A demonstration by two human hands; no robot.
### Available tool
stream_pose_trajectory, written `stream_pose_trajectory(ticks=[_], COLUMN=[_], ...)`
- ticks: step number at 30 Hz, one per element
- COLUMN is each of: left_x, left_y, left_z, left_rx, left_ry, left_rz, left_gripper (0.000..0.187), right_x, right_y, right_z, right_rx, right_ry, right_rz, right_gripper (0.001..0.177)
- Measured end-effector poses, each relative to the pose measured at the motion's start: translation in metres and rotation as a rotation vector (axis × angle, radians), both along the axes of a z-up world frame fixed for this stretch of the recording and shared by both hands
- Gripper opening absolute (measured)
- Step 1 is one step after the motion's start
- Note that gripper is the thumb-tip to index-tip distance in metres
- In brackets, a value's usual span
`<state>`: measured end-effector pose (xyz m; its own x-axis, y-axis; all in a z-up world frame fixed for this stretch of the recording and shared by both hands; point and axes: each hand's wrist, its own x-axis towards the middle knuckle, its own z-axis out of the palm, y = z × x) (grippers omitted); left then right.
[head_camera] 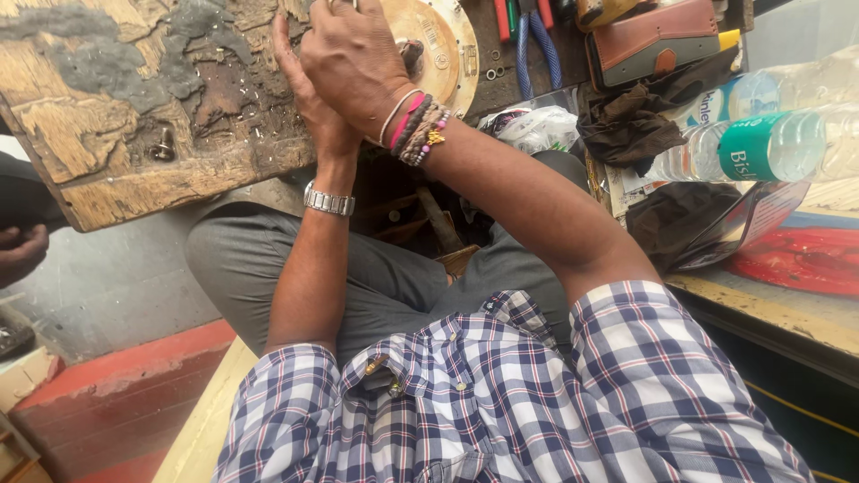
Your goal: The person disassembles a motor by removing the cover and internal components. They use a hammer to tap the motor housing and then reassemble the parts, securing them with screws.
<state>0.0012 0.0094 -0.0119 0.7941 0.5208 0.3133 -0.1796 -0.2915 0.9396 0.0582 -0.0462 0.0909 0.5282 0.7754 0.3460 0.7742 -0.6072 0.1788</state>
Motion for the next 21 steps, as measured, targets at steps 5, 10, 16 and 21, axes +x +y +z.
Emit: stream_pose_trajectory(ticks=[5,10,16,21], left_x=[-0.005,0.001,0.0,0.001], left_y=[-0.001,-0.001,-0.002,-0.001], left_z=[0.013,0.011,0.008,0.02], left_rx=[-0.094,-0.049,-0.278,0.021], left_ry=[0.007,-0.078,0.032,-0.11], left_rz=[0.016,-0.007,-0.042,0.01], left_gripper=[0.097,0.099,0.1,0.096], right_x=[0.001,-0.003,0.003,0.014], right_y=[0.0,-0.001,-0.001,-0.012], right_z=[0.001,0.005,0.005,0.011], right_rx=[0.014,0.024,-0.043,0.02], right_ry=[0.128,-0.074,-0.033,0.117], right_rz=[0.013,0.023,0.029,0.103], right_gripper=[0.013,0.014,0.009,0.02])
